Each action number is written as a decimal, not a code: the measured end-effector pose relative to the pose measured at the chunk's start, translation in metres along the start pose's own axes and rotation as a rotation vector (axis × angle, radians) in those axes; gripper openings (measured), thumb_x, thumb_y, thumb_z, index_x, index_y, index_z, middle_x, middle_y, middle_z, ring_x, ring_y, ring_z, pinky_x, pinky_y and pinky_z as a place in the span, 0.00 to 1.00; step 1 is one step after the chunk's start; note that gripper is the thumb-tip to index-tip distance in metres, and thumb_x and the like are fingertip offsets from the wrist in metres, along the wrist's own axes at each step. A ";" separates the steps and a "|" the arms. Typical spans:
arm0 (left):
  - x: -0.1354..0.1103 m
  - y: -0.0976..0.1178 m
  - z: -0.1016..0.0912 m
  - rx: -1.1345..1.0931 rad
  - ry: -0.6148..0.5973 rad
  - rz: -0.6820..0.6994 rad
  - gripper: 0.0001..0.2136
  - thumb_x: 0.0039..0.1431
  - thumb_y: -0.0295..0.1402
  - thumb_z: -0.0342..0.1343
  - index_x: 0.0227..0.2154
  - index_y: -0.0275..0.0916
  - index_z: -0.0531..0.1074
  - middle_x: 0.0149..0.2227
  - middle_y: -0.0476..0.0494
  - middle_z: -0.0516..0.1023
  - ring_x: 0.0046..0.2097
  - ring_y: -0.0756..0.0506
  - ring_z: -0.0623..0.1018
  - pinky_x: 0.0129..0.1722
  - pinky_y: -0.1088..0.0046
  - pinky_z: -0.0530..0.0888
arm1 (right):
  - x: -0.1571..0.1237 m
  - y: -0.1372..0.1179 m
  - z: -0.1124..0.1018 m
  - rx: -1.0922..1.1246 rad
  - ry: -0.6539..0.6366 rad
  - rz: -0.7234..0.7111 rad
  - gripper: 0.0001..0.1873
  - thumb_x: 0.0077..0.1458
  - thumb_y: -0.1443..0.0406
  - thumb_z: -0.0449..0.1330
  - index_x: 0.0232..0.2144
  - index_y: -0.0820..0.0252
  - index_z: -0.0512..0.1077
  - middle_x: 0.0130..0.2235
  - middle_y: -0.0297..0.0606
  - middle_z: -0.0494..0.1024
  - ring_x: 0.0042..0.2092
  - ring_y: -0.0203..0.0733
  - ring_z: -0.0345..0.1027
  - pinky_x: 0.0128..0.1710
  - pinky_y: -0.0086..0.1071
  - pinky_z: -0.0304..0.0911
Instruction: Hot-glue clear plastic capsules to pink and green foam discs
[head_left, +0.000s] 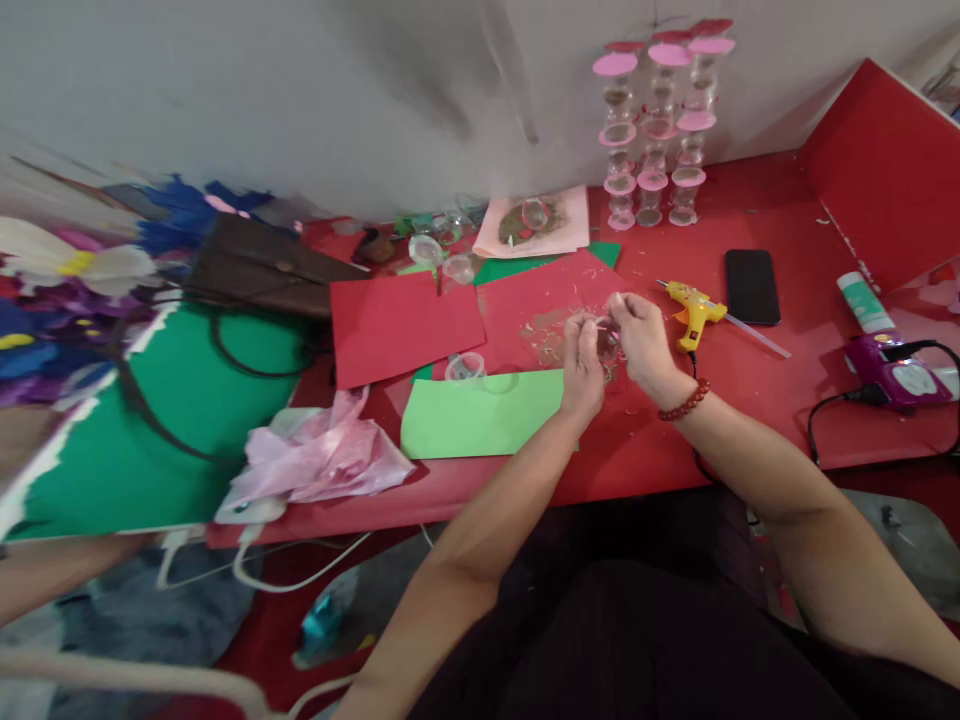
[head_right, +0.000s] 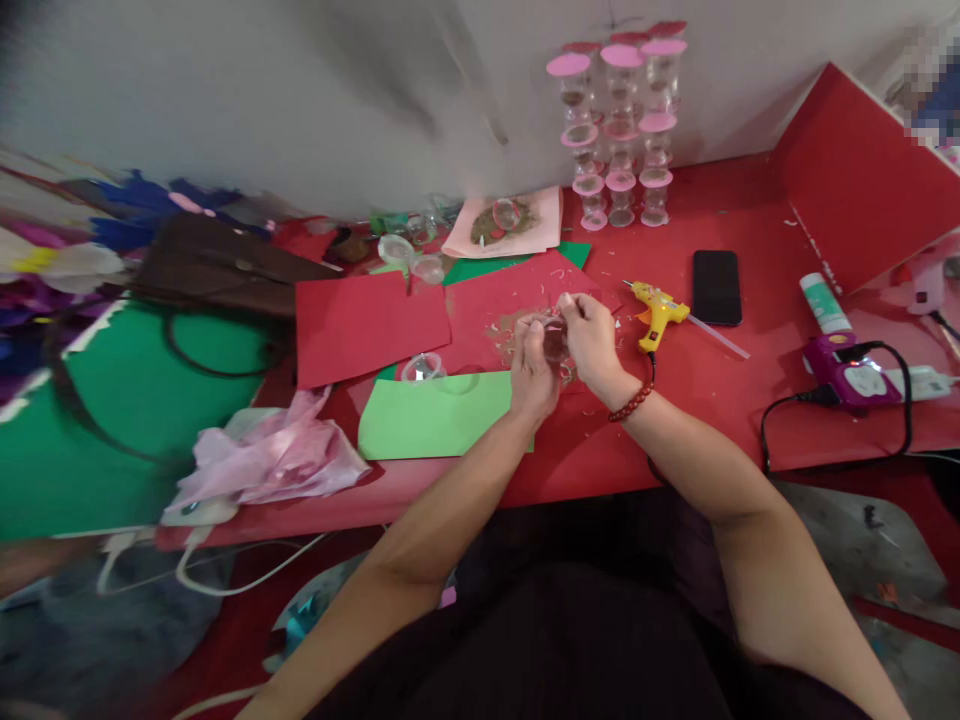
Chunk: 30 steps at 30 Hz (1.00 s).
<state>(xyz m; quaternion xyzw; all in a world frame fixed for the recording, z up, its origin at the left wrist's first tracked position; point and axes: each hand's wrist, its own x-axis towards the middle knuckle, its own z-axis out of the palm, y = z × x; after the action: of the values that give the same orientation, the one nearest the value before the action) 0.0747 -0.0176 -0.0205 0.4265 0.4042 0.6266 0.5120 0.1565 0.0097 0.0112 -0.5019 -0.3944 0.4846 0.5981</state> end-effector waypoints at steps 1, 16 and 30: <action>0.000 -0.001 0.000 0.004 -0.002 0.018 0.16 0.70 0.52 0.53 0.39 0.44 0.69 0.35 0.50 0.76 0.34 0.49 0.76 0.36 0.72 0.74 | 0.000 -0.003 -0.001 0.016 -0.003 0.014 0.23 0.66 0.56 0.63 0.22 0.55 0.62 0.21 0.26 0.61 0.25 0.32 0.56 0.25 0.28 0.56; 0.012 0.024 0.003 -0.371 0.050 -0.208 0.11 0.71 0.43 0.56 0.35 0.43 0.71 0.37 0.47 0.80 0.40 0.49 0.80 0.42 0.73 0.74 | 0.002 -0.006 -0.012 -0.112 -0.199 -0.218 0.08 0.56 0.59 0.70 0.34 0.56 0.78 0.35 0.35 0.80 0.36 0.37 0.71 0.38 0.32 0.69; 0.018 0.023 -0.013 -0.430 -0.190 -0.305 0.06 0.61 0.28 0.65 0.37 0.46 0.76 0.40 0.50 0.83 0.40 0.48 0.81 0.40 0.71 0.78 | 0.012 -0.004 -0.020 -0.101 -0.131 -0.180 0.07 0.56 0.60 0.68 0.33 0.56 0.79 0.31 0.35 0.82 0.32 0.38 0.75 0.33 0.33 0.73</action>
<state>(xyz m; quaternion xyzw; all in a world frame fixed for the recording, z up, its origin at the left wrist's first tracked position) 0.0534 -0.0041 -0.0012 0.2992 0.2717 0.5710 0.7146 0.1794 0.0165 0.0110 -0.4614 -0.5000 0.4400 0.5861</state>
